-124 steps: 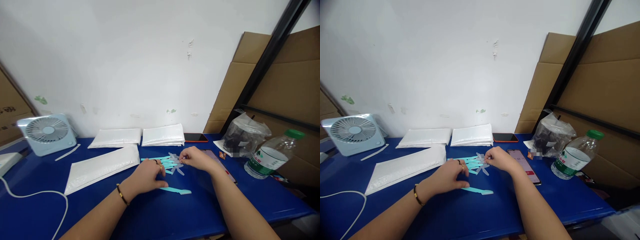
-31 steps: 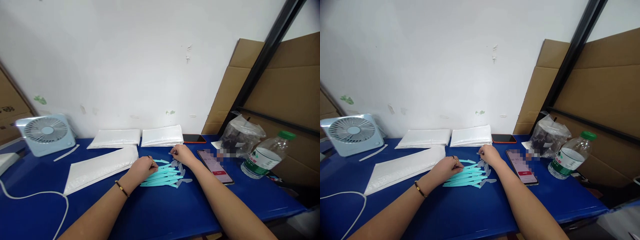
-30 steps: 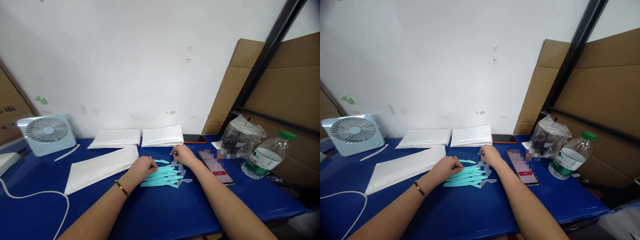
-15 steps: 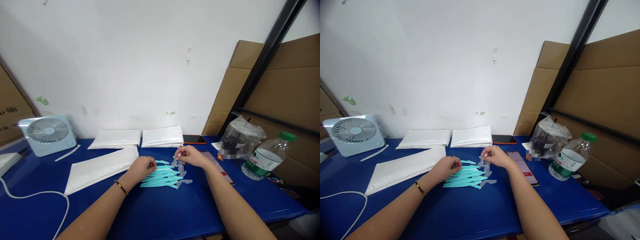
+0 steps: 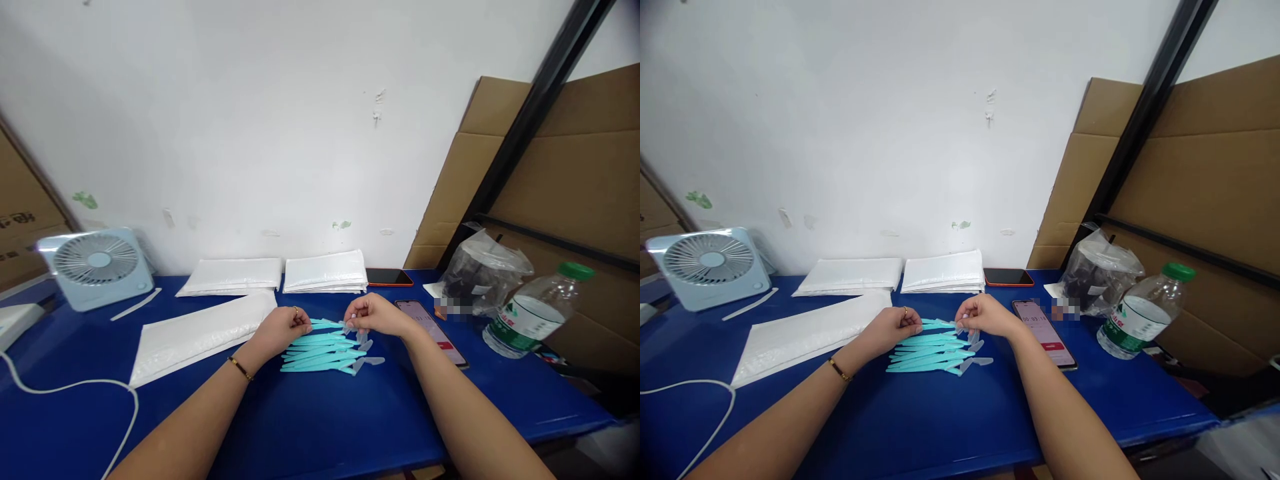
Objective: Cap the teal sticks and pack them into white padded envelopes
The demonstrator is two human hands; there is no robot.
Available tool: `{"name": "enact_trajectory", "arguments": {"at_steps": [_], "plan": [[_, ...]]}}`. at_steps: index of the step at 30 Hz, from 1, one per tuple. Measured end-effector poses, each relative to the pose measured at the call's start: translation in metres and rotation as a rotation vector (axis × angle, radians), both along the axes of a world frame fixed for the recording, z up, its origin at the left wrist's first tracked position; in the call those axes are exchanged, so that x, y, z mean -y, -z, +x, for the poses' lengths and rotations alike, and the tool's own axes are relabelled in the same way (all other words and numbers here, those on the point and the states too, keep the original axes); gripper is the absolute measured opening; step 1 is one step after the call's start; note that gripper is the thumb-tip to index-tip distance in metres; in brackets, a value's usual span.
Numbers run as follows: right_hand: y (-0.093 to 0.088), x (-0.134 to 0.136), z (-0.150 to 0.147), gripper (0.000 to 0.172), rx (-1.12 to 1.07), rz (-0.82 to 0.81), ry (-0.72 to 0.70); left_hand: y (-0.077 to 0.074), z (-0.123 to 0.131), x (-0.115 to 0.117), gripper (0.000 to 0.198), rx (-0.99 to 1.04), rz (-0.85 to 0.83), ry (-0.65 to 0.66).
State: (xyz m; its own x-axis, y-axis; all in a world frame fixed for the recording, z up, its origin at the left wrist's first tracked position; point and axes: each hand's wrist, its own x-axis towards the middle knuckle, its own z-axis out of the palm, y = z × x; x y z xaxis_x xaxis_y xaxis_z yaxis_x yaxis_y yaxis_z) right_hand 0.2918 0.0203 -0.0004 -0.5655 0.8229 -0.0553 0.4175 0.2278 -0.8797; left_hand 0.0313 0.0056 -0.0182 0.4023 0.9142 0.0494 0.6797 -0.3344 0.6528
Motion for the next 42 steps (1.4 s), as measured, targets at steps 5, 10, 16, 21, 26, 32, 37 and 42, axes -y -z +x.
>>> {"name": "enact_trajectory", "arguments": {"at_steps": [5, 10, 16, 21, 26, 32, 37, 42], "plan": [[-0.002, 0.002, -0.002, 0.029, 0.003, 0.031, 0.006, -0.002, -0.001, -0.001, 0.027, 0.042, -0.041, -0.007], [-0.005, 0.000, 0.007, 0.030, -0.035, 0.070, 0.046, -0.002, -0.006, -0.004, 0.032, 0.096, -0.077, -0.031], [-0.005, 0.003, -0.003, 0.030, -0.037, 0.061, 0.034, -0.004, -0.004, -0.001, 0.036, 0.095, -0.064, -0.022], [0.000, 0.005, -0.015, 0.031, -0.093, 0.053, 0.029, -0.004, -0.001, -0.001, 0.032, 0.043, -0.022, -0.024], [0.003, 0.000, -0.005, 0.019, 0.099, 0.322, 0.094, -0.007, -0.003, 0.001, 0.033, -0.032, 0.186, -0.105], [0.007, -0.005, 0.008, 0.011, 0.355, 0.421, -0.010, -0.008, 0.002, 0.009, 0.022, -0.193, 0.121, 0.086], [0.004, -0.002, 0.007, 0.010, 0.383, 0.381, -0.018, -0.003, 0.002, 0.007, 0.019, -0.169, 0.025, 0.071], [-0.007, 0.004, 0.008, 0.017, 0.301, 0.224, -0.005, -0.003, -0.002, 0.004, 0.024, -0.081, 0.015, 0.032]]}}
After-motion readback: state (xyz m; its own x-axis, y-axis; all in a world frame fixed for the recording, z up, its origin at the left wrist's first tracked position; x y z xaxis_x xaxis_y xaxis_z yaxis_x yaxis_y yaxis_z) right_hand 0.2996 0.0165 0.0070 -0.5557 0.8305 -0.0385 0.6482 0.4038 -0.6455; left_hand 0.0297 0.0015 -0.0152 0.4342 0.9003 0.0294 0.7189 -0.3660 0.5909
